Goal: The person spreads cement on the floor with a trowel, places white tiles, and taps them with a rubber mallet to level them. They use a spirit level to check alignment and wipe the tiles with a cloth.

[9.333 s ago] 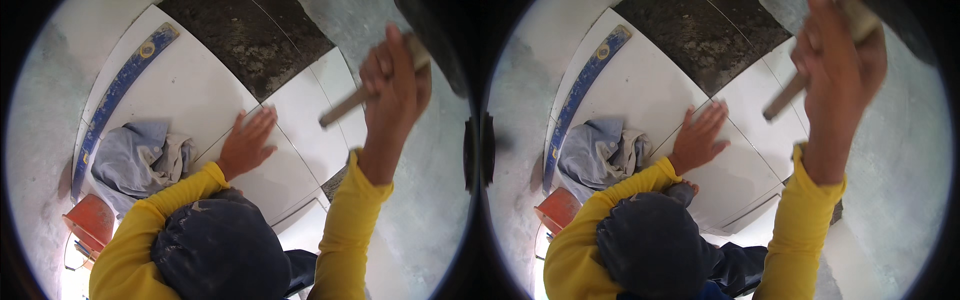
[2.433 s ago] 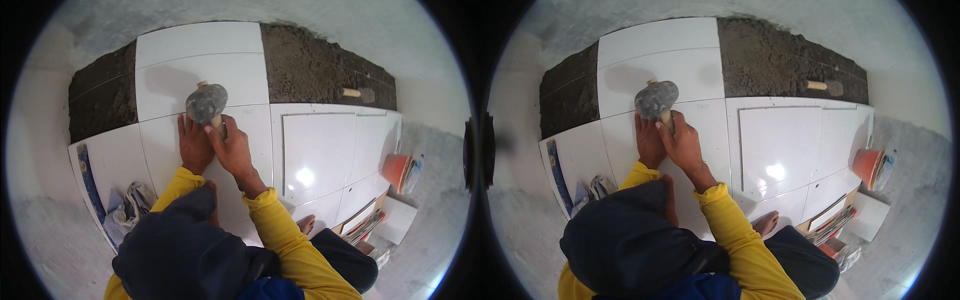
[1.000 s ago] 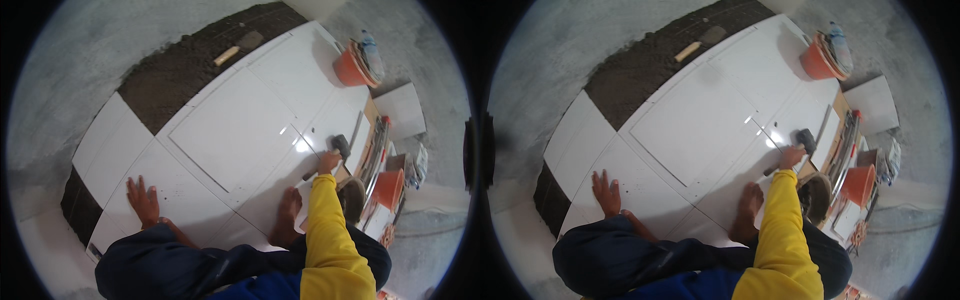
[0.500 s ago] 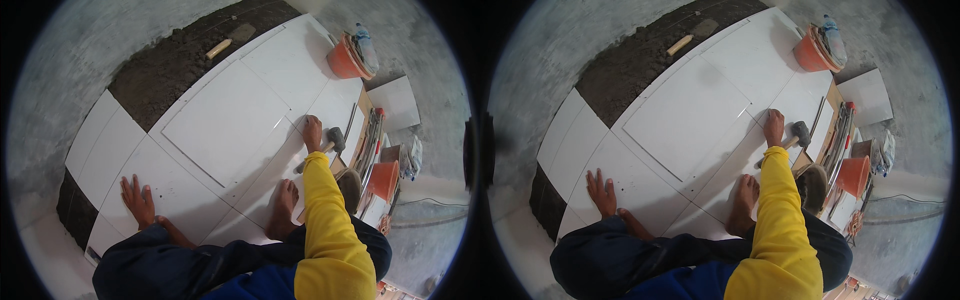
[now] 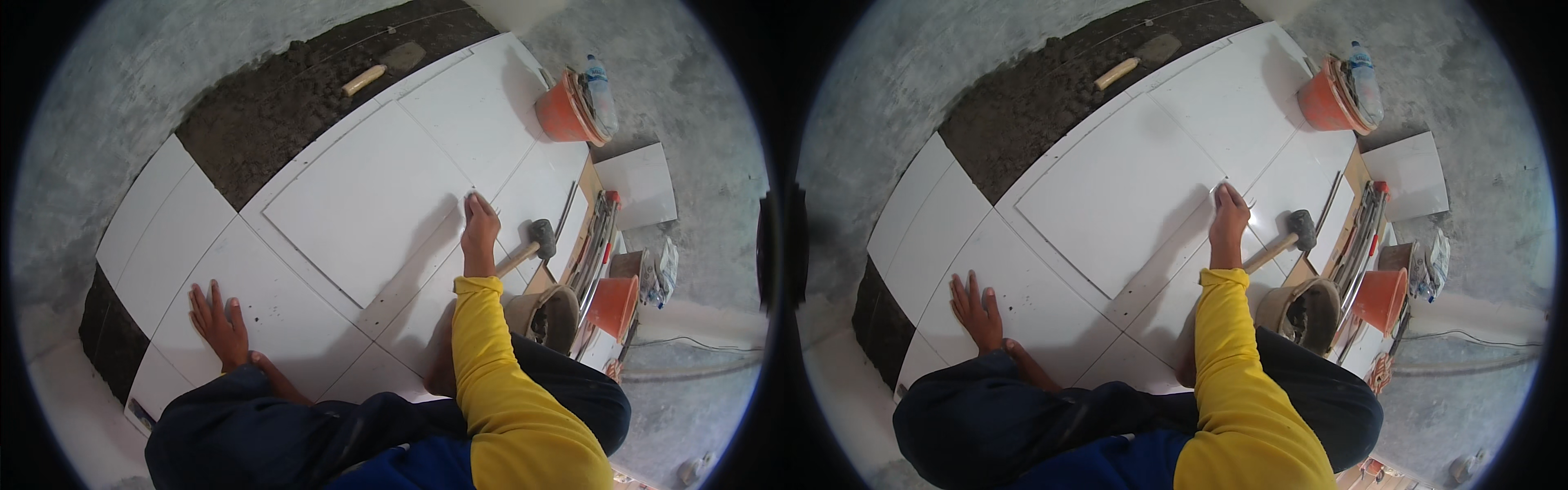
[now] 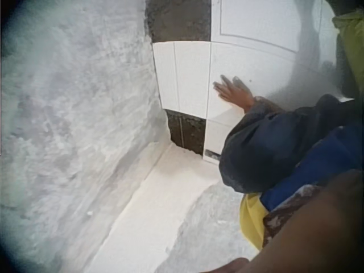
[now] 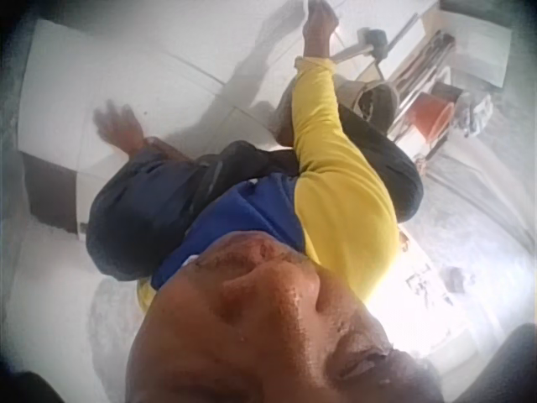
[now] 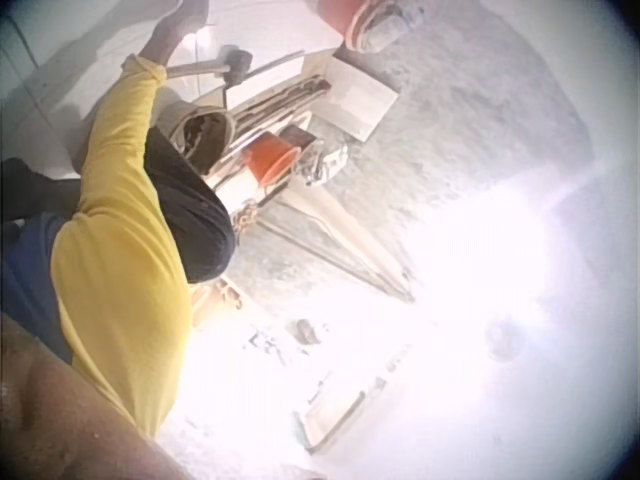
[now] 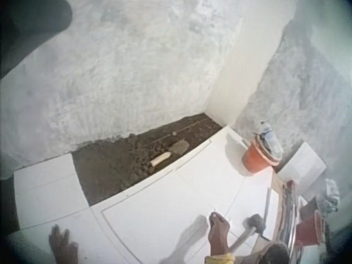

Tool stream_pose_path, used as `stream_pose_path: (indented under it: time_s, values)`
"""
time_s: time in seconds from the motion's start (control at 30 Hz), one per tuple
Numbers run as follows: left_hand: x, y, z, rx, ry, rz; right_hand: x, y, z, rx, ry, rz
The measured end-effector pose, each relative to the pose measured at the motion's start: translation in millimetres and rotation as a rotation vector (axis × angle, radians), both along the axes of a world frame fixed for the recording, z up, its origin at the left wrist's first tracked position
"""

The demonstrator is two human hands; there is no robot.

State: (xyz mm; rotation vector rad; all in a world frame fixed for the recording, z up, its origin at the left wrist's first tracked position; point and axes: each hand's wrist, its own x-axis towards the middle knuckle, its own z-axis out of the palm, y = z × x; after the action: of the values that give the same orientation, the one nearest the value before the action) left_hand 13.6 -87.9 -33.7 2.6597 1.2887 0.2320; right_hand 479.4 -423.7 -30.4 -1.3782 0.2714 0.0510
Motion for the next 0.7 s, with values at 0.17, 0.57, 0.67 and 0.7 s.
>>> stream_pose_path:
  time_s: [0.17, 0.57, 0.67, 0.7]
  values:
    - [-7, 9, 3, 0.054, -0.05, -0.065, -4, 141, 153, -0.125, -0.359, 0.309]
    - [3, -6, 21, -0.066, -0.052, 0.033, 5, 335, 97, -1.16, -0.856, 0.965]
    - [9, 8, 28, -0.015, -0.038, 0.051, 11, 332, 36, -0.681, -0.679, 0.64]
    - [4, 7, 29, -0.026, -0.014, 0.055, 1, 331, 36, -0.705, -0.576, 0.671]
